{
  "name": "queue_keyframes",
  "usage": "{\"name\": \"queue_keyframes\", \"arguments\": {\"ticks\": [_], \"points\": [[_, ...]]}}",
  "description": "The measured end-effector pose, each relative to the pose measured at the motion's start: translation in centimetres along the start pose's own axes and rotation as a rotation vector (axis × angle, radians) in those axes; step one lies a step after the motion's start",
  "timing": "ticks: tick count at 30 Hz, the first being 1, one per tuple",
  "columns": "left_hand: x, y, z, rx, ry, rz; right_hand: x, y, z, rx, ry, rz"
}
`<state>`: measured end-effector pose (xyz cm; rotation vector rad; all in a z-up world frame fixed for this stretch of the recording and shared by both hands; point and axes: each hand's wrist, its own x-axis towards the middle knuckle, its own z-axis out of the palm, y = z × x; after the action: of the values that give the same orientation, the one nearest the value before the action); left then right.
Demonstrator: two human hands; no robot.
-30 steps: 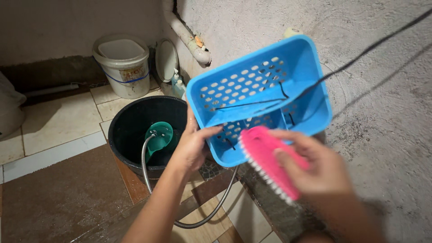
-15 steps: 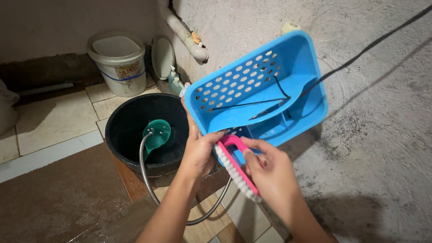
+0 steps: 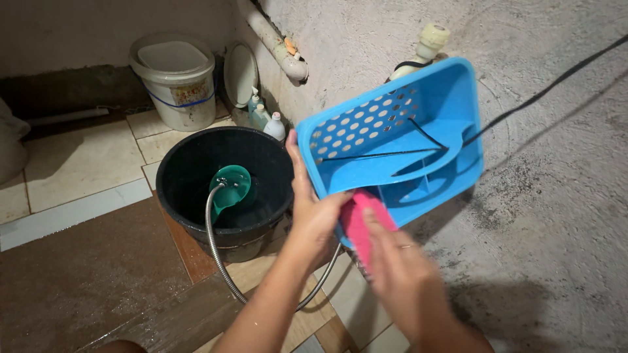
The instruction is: The person scrubs a blue plastic basket with a pink brush while rinsing it under a handheld shower head. They hold the basket with one hand and scrub the interior and exterior surfaces with the other, repeatedly rinsing the basket during the process.
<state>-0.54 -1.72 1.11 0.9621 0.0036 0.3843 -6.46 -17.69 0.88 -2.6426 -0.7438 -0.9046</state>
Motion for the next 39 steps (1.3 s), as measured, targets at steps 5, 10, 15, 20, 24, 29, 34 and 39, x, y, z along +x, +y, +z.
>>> {"name": "queue_keyframes", "arguments": {"ticks": [5,10,15,20,24,29,34,39], "points": [[-0.5,0.3,0.6,0.185,0.037,0.18,0.6,2.2,-1.8,0.122,0.133,-0.073],[0.0,1.0,0.4,0.178,0.033,0.176,-3.1,4.7,-0.9,0.021,-0.039,0.086],[1.0,1.0,0.2,0.463,0.146,0.139,-2.6,10.1,-2.7,-0.504,-0.039,-0.178],[1.5,0.3,0.0,0.501,0.144,0.303,-1.9,5.2,-1.7,-0.027,0.086,-0.029],[2.0,0.4,-0.7,0.313,0.013,0.33,-0.5,4.8,-3.3,-0.126,0.056,-0.176],[1.9,1.9,-0.3,0.669,0.167,0.253,1.0,7.7,-5.0,0.152,-0.001,0.348],[2.6,3.8,-0.2,0.741,0.138,0.102,2.0,5.1,-6.3,0.018,0.06,-0.042],[1.9,4.6,0.4,0.736,0.07,0.148,6.1,4.0,-5.9,-0.111,-0.05,-0.415]]}}
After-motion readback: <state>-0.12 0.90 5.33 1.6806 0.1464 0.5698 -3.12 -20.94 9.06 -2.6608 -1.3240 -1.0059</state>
